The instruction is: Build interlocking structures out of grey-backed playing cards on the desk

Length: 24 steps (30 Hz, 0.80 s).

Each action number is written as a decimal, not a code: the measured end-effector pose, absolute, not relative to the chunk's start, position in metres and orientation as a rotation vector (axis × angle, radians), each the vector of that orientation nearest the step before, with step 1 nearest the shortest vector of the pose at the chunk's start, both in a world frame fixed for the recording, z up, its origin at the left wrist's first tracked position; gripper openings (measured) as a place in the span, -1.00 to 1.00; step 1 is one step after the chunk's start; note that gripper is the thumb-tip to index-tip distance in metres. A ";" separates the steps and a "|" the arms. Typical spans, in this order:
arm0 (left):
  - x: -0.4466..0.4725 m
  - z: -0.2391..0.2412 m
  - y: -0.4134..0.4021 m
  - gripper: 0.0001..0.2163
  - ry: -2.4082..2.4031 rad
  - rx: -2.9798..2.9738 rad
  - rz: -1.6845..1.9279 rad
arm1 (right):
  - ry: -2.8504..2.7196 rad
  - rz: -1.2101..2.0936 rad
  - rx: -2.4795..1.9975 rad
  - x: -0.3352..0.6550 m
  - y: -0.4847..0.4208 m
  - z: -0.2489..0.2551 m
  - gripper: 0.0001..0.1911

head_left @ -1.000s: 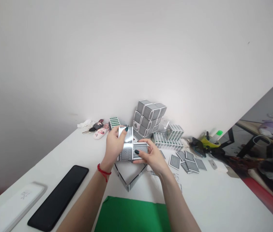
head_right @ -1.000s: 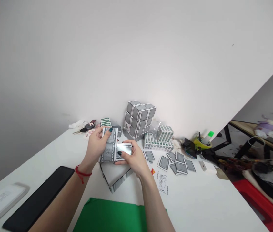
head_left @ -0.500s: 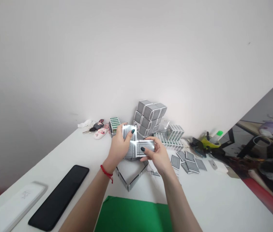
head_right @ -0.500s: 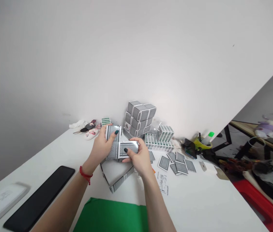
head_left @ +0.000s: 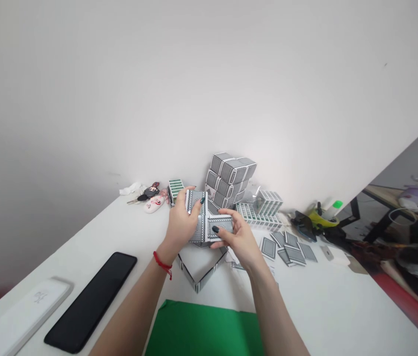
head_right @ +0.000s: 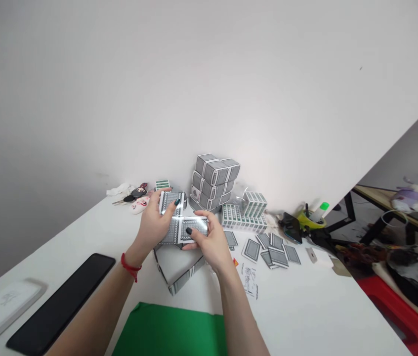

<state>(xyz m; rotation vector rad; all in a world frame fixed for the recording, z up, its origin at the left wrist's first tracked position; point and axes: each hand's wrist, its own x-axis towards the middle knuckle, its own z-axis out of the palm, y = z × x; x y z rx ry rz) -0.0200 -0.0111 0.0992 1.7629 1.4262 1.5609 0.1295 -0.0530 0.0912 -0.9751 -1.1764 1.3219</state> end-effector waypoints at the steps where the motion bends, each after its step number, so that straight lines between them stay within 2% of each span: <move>1: -0.020 0.099 -0.011 -0.70 1.424 1.765 1.561 | -1.190 1.317 -0.972 0.129 -0.053 0.091 -0.52; 12: -0.018 0.100 -0.013 -0.73 1.386 1.774 1.653 | -1.159 1.301 -0.962 0.125 -0.056 0.094 -0.56; 18: -0.017 0.099 -0.012 -0.72 1.348 1.751 1.705 | -1.132 1.402 -0.882 0.132 -0.054 0.094 -0.57; 24: -0.017 0.099 -0.012 -0.73 1.321 1.726 1.699 | -1.140 1.328 -0.903 0.125 -0.057 0.095 -0.58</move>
